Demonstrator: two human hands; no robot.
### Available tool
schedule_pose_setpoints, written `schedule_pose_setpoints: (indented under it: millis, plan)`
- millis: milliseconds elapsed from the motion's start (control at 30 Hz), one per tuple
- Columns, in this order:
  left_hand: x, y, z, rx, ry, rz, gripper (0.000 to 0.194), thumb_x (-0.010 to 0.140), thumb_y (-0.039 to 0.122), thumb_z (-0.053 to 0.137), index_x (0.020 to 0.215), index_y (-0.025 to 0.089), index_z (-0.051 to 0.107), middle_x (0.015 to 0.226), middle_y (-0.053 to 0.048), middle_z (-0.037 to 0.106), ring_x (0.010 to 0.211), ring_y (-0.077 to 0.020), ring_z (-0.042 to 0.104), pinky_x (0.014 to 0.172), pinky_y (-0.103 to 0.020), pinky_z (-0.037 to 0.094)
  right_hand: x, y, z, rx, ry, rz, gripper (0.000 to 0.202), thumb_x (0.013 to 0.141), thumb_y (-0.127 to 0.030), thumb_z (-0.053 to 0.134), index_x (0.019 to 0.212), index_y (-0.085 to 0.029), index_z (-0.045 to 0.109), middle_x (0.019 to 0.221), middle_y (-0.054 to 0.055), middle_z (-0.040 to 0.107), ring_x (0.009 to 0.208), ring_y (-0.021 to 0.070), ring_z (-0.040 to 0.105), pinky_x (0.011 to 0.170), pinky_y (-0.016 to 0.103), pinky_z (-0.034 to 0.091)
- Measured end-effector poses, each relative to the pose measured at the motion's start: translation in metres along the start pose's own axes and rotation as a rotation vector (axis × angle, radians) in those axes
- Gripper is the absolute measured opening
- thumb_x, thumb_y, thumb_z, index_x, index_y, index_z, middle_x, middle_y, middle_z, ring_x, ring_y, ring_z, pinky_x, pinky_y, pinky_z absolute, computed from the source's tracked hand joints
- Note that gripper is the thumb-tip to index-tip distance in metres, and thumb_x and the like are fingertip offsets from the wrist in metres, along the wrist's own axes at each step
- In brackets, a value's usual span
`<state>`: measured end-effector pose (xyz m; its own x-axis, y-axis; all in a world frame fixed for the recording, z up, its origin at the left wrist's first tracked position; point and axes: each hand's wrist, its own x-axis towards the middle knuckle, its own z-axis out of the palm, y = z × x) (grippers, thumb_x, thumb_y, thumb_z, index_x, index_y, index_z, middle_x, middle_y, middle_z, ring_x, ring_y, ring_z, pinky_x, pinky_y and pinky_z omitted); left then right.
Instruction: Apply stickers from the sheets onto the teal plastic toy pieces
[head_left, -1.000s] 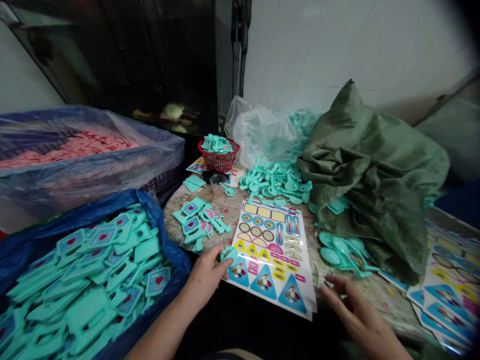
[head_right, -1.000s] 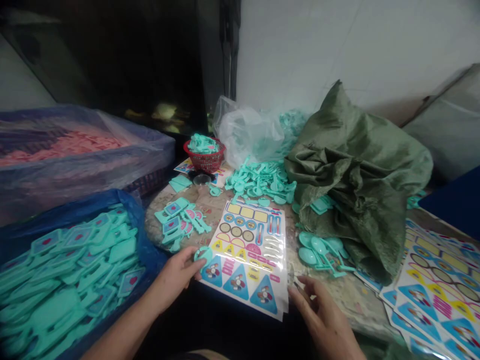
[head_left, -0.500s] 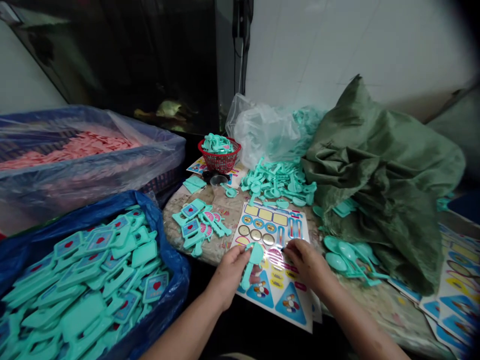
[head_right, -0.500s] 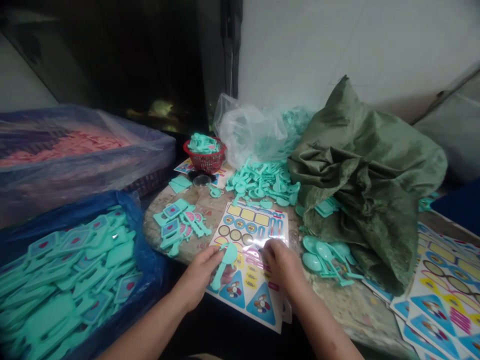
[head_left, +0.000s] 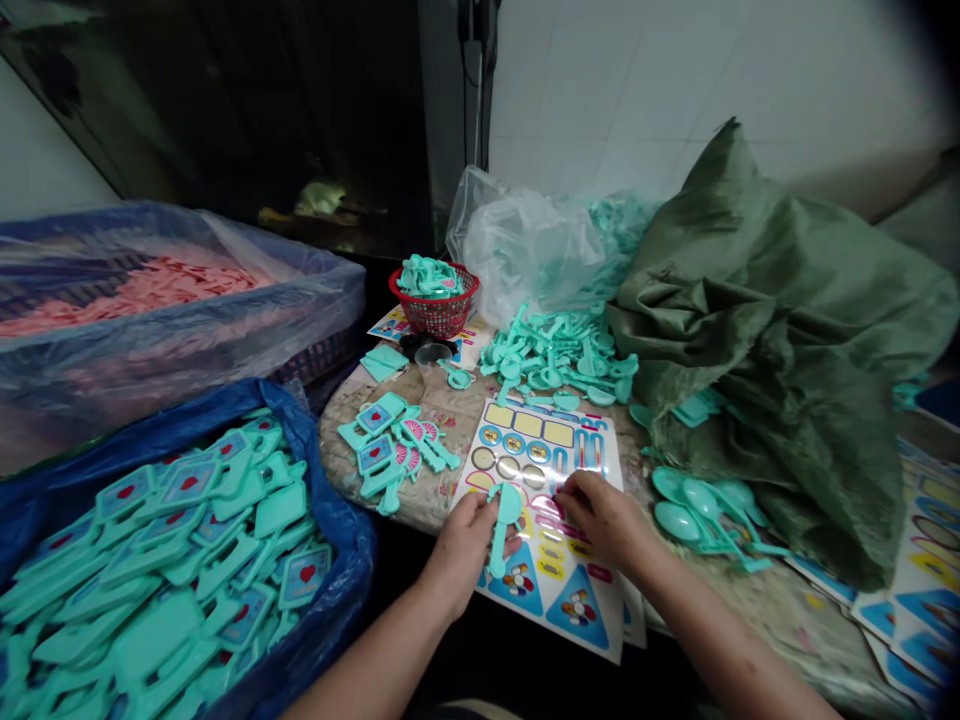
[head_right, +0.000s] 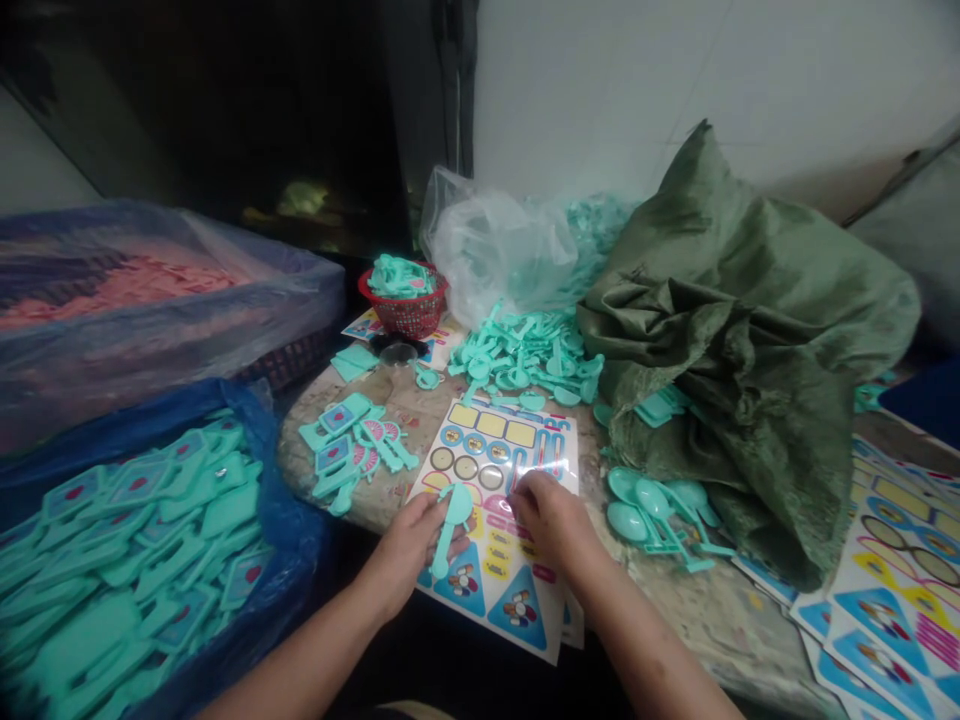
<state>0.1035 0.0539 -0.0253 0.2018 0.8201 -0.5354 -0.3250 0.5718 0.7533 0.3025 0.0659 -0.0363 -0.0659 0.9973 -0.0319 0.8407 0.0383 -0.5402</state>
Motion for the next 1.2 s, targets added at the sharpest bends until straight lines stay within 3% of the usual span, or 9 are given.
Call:
schedule_pose_setpoints:
  millis: [233,367,500,633,733,800,1000,1200]
  plan:
    - [0.002,-0.009,0.000,0.012,-0.003,0.088,0.031,0.070,0.044,0.065,0.083,0.019,0.050,0.075,0.002,0.059,0.070,-0.0148,0.062,0.072,-0.031,0.052,0.017,-0.002,-0.005,0.056,-0.054,0.114,0.023,0.072,-0.042,0.058,0.066,-0.021,0.050,0.057,-0.002,0.055,0.052,0.0122,0.046,0.048,0.023,0.033]
    - [0.005,-0.015,0.000,0.006,-0.004,0.127,0.031,0.072,0.046,0.062,0.080,0.019,0.048,0.069,0.004,0.056,0.063,-0.0123,0.059,0.069,-0.030,0.051,0.012,-0.011,-0.014,0.089,-0.086,0.115,0.029,0.072,-0.047,0.058,0.063,-0.021,0.046,0.051,-0.005,0.049,0.048,0.0103,0.042,0.045,0.021,0.031]
    - [0.006,-0.017,0.002,0.008,0.000,0.138,0.031,0.070,0.047,0.063,0.078,0.019,0.050,0.066,0.004,0.057,0.059,-0.0121,0.058,0.064,-0.028,0.050,-0.003,-0.017,-0.016,-0.157,0.036,0.016,0.035,0.075,-0.053,0.053,0.062,-0.022,0.044,0.053,-0.003,0.050,0.048,0.0113,0.041,0.047,0.024,0.026]
    - [0.006,-0.018,0.002,0.010,0.002,0.144,0.031,0.070,0.048,0.062,0.078,0.020,0.049,0.069,0.003,0.059,0.063,-0.0131,0.059,0.065,-0.028,0.050,-0.009,-0.023,-0.015,-0.444,0.143,-0.158,0.024,0.079,-0.041,0.053,0.066,-0.021,0.050,0.062,0.000,0.059,0.056,0.0146,0.053,0.054,0.027,0.026]
    - [0.006,-0.019,0.002,0.010,-0.004,0.147,0.032,0.071,0.049,0.062,0.076,0.021,0.047,0.067,0.004,0.057,0.063,-0.0131,0.059,0.066,-0.028,0.050,-0.010,-0.028,-0.015,-0.551,0.194,-0.259,0.017,0.081,-0.035,0.053,0.072,-0.021,0.053,0.071,0.002,0.063,0.067,0.0180,0.058,0.060,0.029,0.027]
    - [0.006,-0.019,0.002,0.007,-0.004,0.147,0.034,0.070,0.050,0.062,0.075,0.021,0.046,0.066,0.005,0.056,0.062,-0.0131,0.059,0.066,-0.028,0.050,-0.010,-0.030,-0.015,-0.541,0.198,-0.248,0.019,0.082,-0.036,0.053,0.071,-0.021,0.053,0.070,0.002,0.063,0.065,0.0174,0.058,0.060,0.029,0.027]
    - [0.005,-0.019,0.003,-0.007,0.012,0.144,0.035,0.068,0.051,0.063,0.076,0.021,0.048,0.072,0.003,0.059,0.069,-0.0150,0.061,0.068,-0.029,0.050,-0.018,-0.026,-0.011,-0.190,0.100,-0.077,0.035,0.078,-0.053,0.053,0.063,-0.021,0.049,0.058,0.000,0.056,0.052,0.0130,0.049,0.051,0.026,0.029]
    - [0.000,-0.014,0.003,-0.033,-0.029,0.140,0.031,0.071,0.048,0.061,0.076,0.021,0.047,0.068,0.003,0.058,0.068,-0.0152,0.061,0.072,-0.031,0.050,-0.033,-0.026,-0.015,0.499,0.087,0.201,0.037,0.073,-0.055,0.057,0.066,-0.021,0.047,0.054,-0.005,0.045,0.051,0.0106,0.041,0.047,0.023,0.032]
